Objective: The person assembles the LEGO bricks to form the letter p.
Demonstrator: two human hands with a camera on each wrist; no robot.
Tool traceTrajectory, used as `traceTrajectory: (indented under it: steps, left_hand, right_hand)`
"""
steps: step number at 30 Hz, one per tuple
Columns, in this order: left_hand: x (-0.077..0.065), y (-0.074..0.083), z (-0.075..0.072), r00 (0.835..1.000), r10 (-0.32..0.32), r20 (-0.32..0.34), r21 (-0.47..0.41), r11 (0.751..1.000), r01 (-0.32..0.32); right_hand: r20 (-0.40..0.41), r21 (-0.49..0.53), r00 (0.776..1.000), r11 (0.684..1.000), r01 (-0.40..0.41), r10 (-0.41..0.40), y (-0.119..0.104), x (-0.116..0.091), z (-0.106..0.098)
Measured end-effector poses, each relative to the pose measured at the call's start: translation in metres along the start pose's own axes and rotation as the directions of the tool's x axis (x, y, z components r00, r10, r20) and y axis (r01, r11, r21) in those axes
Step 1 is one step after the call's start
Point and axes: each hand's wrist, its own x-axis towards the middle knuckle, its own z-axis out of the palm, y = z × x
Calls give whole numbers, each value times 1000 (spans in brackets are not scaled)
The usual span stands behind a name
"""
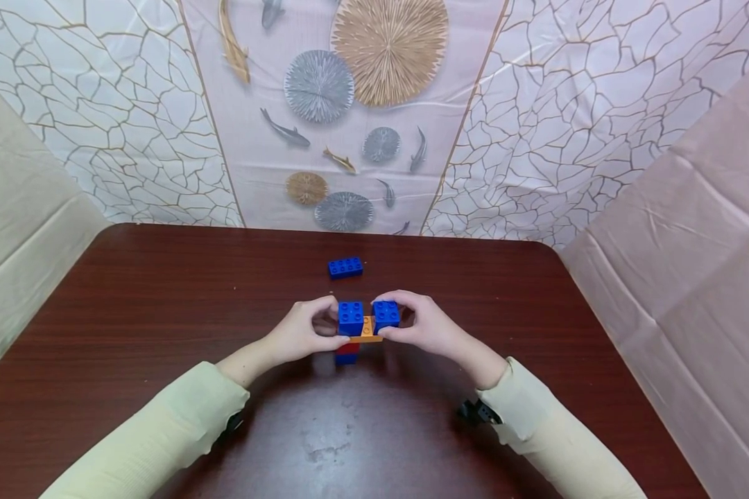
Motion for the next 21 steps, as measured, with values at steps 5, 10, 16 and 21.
traceTrajectory:
  steps: [5, 10, 16, 21]
  left_hand:
    - [0, -1, 0, 1000, -3, 1, 0, 1000, 3]
    - [-1, -1, 0, 1000, -12, 2, -4, 1000, 12]
    - [-1, 1, 0, 1000, -6, -9, -7, 1000, 6]
    - [-1, 0, 2, 1000, -7, -12, -3, 1000, 7]
  right_hand:
    - [14, -20, 1000, 1000, 18, -18, -2, 0, -1]
    - [19, -25, 999, 999, 32, -32, -4, -1, -5]
    - [-41, -16, 996, 997, 75, -76, -3, 0, -7]
    - [-52, -27, 996, 997, 70, -72, -2, -1, -7]
